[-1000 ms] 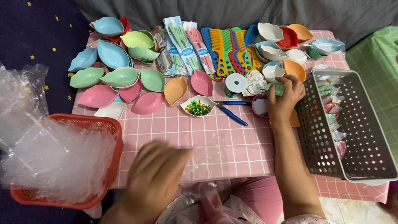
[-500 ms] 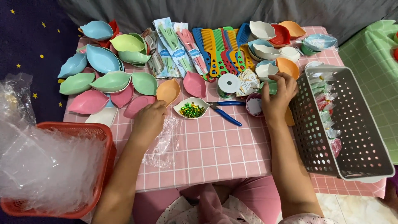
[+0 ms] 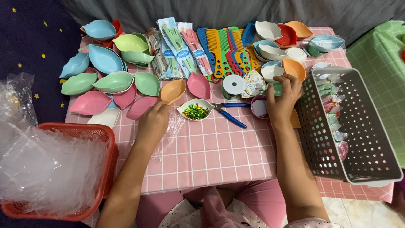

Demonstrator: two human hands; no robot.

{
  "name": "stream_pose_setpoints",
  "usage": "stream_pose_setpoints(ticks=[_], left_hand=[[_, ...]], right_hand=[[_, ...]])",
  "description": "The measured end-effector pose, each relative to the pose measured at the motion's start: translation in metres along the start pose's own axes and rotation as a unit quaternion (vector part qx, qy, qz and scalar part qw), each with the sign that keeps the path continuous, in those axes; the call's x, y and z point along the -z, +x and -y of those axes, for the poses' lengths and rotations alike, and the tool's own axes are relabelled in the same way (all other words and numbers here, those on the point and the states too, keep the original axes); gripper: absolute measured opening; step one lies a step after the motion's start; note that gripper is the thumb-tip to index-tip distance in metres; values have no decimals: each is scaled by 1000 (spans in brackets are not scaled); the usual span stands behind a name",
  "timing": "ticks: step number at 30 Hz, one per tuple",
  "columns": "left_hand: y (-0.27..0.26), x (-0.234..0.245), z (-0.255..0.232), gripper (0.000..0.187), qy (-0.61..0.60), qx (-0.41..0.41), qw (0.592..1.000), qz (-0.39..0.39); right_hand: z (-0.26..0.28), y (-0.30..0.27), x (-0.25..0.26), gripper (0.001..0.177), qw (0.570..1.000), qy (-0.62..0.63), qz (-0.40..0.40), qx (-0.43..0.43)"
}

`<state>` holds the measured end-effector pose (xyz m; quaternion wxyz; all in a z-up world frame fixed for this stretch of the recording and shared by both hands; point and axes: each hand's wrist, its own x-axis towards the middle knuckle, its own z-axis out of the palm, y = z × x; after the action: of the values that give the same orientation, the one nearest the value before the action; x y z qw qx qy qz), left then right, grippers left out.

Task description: Packaging small leaf-shaped plastic items and decorative sequins into small clear plastic bags for retail or storage.

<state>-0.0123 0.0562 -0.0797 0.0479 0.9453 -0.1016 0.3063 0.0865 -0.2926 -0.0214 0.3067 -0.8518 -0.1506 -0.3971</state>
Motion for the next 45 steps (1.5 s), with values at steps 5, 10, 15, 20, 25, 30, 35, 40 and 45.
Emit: stream_pose_setpoints(ticks=[5, 10, 15, 20, 25, 30, 35, 40, 45], left_hand=[[-5, 16, -8, 11, -20, -27, 998, -47], [4, 59, -52, 9, -95, -38, 993, -64], [17, 71, -78, 8, -102, -96, 986, -94], [26, 43, -92, 11, -100, -162, 975, -110], [31, 28, -95, 8, -119, -165, 972, -117], [37, 24, -96, 7, -161, -143, 970, -113], [39, 20, -83, 4, -254, -109, 959, -65], [35, 10, -72, 5, -314, -74, 947, 9], [37, 11, -70, 6, -343, -58, 937, 29]], right_hand=[[1, -3, -2, 15, 1000, 13, 17, -13], [15, 0, 1, 12, 999, 23, 31, -1], [44, 8, -6, 9, 986, 145, 78, -38], [85, 34, -6, 18, 863, 259, 358, -243], [72, 32, -13, 14, 833, 267, 412, -255], [53, 21, -19, 9, 845, 280, 371, -264], [38, 22, -12, 10, 894, 244, 326, -185], [42, 24, -3, 8, 899, 224, 335, -171], [57, 28, 1, 8, 908, 225, 329, -131]])
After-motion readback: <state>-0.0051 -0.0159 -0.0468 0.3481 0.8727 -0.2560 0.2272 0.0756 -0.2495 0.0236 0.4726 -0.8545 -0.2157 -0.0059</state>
